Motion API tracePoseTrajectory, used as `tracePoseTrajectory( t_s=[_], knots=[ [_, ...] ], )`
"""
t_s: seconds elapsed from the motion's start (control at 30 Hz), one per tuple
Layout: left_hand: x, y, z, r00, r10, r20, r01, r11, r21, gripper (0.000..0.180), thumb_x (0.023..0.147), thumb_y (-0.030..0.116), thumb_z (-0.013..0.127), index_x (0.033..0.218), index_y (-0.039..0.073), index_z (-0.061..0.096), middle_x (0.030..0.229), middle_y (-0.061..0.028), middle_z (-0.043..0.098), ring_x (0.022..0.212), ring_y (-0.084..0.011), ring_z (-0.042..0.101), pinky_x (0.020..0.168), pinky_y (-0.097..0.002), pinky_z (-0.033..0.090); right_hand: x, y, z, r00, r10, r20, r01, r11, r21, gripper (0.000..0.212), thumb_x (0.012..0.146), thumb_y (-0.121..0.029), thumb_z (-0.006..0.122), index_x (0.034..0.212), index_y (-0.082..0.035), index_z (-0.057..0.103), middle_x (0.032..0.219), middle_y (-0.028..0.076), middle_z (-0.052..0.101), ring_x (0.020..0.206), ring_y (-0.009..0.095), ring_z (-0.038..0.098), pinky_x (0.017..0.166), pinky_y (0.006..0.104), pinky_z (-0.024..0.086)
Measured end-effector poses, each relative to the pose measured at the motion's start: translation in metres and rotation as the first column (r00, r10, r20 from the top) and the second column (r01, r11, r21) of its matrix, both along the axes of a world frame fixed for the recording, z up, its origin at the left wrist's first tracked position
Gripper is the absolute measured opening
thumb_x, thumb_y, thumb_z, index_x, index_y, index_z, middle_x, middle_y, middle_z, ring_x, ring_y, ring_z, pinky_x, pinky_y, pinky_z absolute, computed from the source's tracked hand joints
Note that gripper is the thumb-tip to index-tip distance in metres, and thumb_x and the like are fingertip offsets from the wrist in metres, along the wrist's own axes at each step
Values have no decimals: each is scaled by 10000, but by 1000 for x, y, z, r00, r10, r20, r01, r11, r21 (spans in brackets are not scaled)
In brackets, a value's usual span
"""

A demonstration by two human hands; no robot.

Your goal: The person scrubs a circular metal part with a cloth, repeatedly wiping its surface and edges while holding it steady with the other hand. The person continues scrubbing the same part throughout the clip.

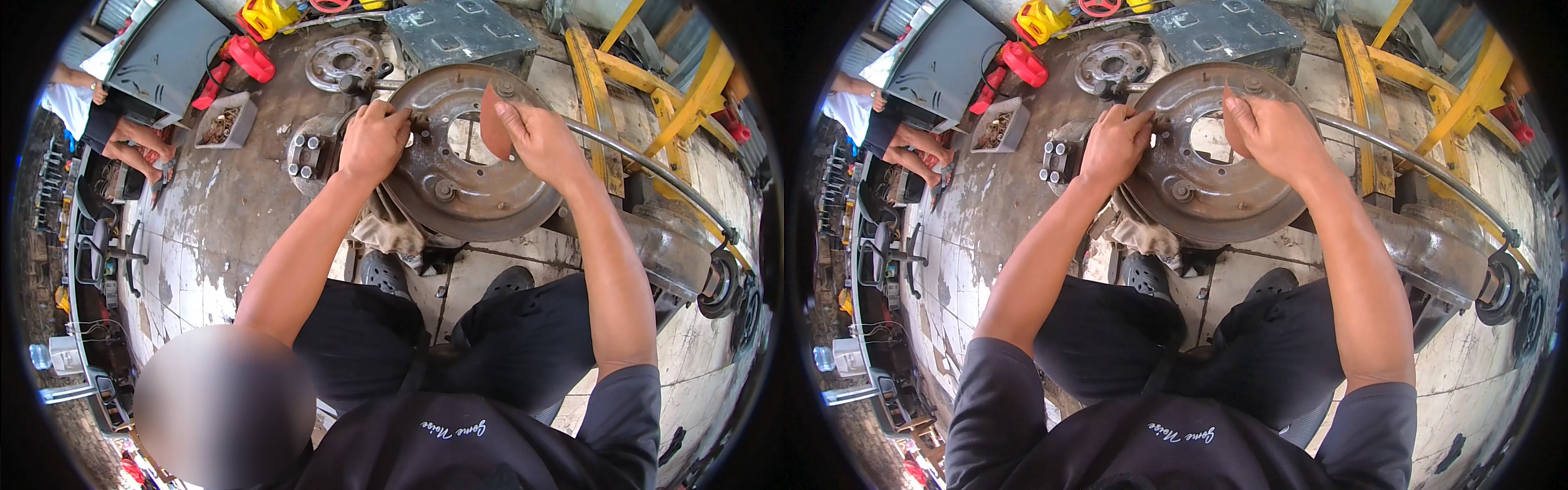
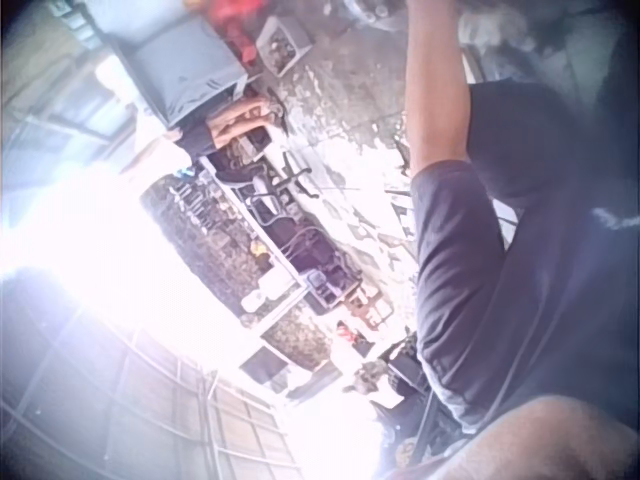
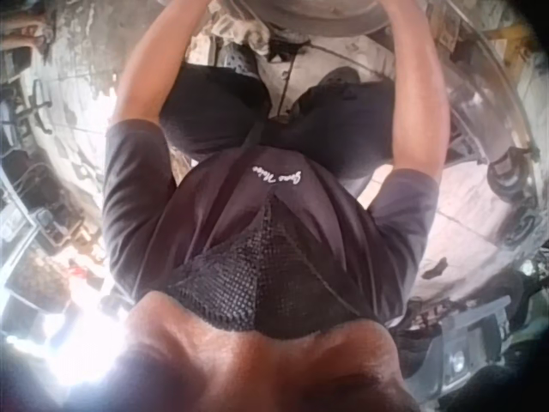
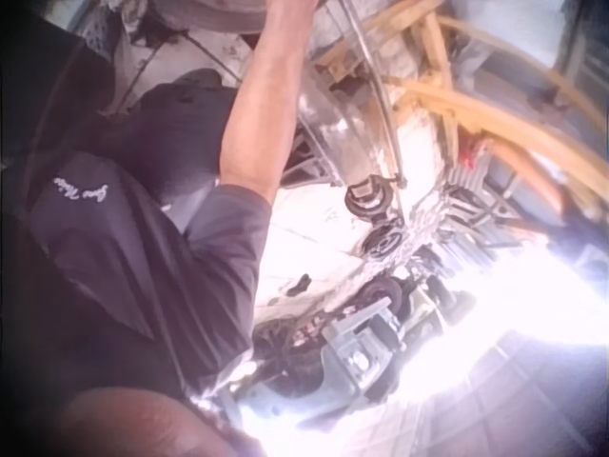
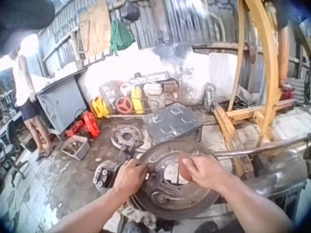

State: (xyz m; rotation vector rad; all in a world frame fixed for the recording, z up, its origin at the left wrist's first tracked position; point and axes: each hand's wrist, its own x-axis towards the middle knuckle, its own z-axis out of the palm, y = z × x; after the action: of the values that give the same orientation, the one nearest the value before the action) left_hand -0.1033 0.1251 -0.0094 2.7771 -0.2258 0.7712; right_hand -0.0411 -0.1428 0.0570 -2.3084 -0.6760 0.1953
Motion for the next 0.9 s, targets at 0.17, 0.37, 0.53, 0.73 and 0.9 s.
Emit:
tracePoseTrajectory(
  t_s=[0.17, 0.37, 0.53, 0.73, 0.9],
  knots=[
    [-21, 1, 12, 981, -76, -180, 68, 996, -51, 205, 894, 151, 680, 1058, 41, 736, 924, -145, 630, 901, -350, 628, 806, -432, 519, 3, -3, 1, 1000, 5, 10, -5, 1000, -1, 588, 1054, -502, 447, 1193, 32, 652, 968, 254, 700, 895, 382, 665, 834, 403, 508],
    [-51, -14, 25, 963, -111, -247, 107, 994, -29, 173, 863, 118, 707, 1011, 38, 744, 883, -126, 617, 873, -333, 638, 758, -429, 531, 4, -1, 1, 1000, 24, 3, -24, 1000, 17, 586, 1051, -503, 444, 1198, 24, 652, 1001, 260, 700, 933, 421, 664, 847, 419, 509],
    [-75, -23, 30, 930, -237, -280, 240, 970, -24, 151, 848, 104, 706, 981, 45, 746, 904, -119, 630, 881, -322, 640, 777, -419, 539, 4, 3, -11, 990, -10, 141, -6, 993, 114, 494, 1060, -427, 410, 956, -22, 674, 824, 252, 673, 806, 471, 623, 744, 502, 483],
    [-50, 3, 47, 984, -69, -163, 31, 974, -223, 215, 871, 181, 704, 1008, 18, 729, 945, -159, 710, 867, -308, 696, 791, -384, 550, 7, -3, -9, 992, -11, 129, 0, 996, 84, 497, 1060, -427, 409, 957, -19, 672, 806, 249, 670, 799, 472, 620, 741, 508, 482],
    [17, 27, 38, 981, 109, -159, -141, 967, -212, 223, 871, 205, 688, 1013, 41, 740, 960, -177, 712, 890, -322, 703, 838, -405, 552, 3, 8, 1, 997, 19, 79, -25, 997, 71, 514, 1057, -459, 432, 1079, -5, 671, 877, 265, 674, 852, 461, 636, 777, 466, 500]
  ],
)
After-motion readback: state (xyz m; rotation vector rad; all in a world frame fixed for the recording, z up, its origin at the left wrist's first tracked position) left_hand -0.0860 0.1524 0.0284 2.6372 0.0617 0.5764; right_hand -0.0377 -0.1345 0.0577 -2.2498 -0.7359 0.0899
